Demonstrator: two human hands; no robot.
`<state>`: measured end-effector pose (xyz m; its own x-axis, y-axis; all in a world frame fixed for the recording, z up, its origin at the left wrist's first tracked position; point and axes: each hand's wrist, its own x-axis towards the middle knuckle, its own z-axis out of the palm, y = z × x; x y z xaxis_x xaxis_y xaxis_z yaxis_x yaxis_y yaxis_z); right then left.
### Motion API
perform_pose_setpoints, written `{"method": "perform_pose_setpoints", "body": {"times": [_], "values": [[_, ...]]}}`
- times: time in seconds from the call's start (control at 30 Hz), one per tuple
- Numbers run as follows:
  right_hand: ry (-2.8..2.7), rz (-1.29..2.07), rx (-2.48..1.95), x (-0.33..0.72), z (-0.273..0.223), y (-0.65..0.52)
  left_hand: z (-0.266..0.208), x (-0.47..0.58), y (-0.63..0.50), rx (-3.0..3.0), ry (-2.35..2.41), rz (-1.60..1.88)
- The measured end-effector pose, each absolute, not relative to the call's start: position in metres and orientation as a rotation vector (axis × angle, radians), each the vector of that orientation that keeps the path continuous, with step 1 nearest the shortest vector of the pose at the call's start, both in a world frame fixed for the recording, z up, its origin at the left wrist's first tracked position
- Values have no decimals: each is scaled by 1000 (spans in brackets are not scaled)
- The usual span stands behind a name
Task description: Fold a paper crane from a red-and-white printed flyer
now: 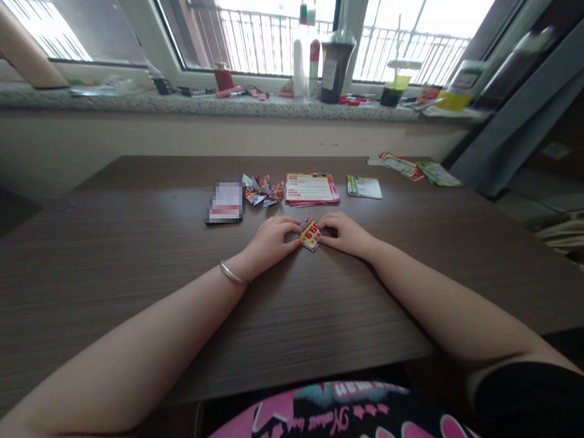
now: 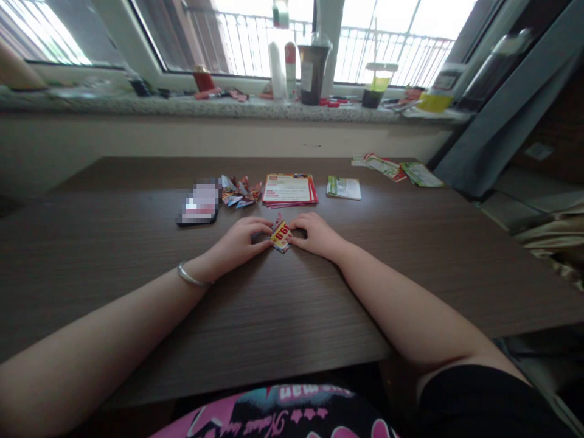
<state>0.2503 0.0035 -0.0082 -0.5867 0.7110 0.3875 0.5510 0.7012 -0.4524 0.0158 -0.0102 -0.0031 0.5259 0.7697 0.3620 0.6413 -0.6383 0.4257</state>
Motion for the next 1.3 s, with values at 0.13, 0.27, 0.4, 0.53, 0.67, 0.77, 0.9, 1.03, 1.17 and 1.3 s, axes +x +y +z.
{"method": "perform_pose_setpoints", "body": {"times": [0.13,0.27,0.4,0.53,0.67,0.77,0.9,1.03,1.17,1.3], "values": [[-2339,337,-900,249,-7,1,-4,18,-8,2589,1070,849],[-2388,342,-913,249,-2,-2,-4,18,-8,2740,937,852],[-2421,360,-903,251,2,-6,-2,15,-10,2847,929,810],[-2481,365,-872,254,5,-11,2,14,-10,2896,870,794],[-2538,334,-855,253,8,-15,4,15,-11,2974,788,780],[-2574,301,-871,252,11,-16,7,15,-14,3011,764,725],[-2606,238,-911,250,15,-19,11,17,-17,3046,794,615],[-2664,133,-1016,248,21,-23,14,17,-18,3069,817,533],[-2710,56,-1058,247,26,-26,16,18,-20,3068,802,542],[-2700,49,-1093,249,26,-27,17,18,-23,3042,835,538]]}}
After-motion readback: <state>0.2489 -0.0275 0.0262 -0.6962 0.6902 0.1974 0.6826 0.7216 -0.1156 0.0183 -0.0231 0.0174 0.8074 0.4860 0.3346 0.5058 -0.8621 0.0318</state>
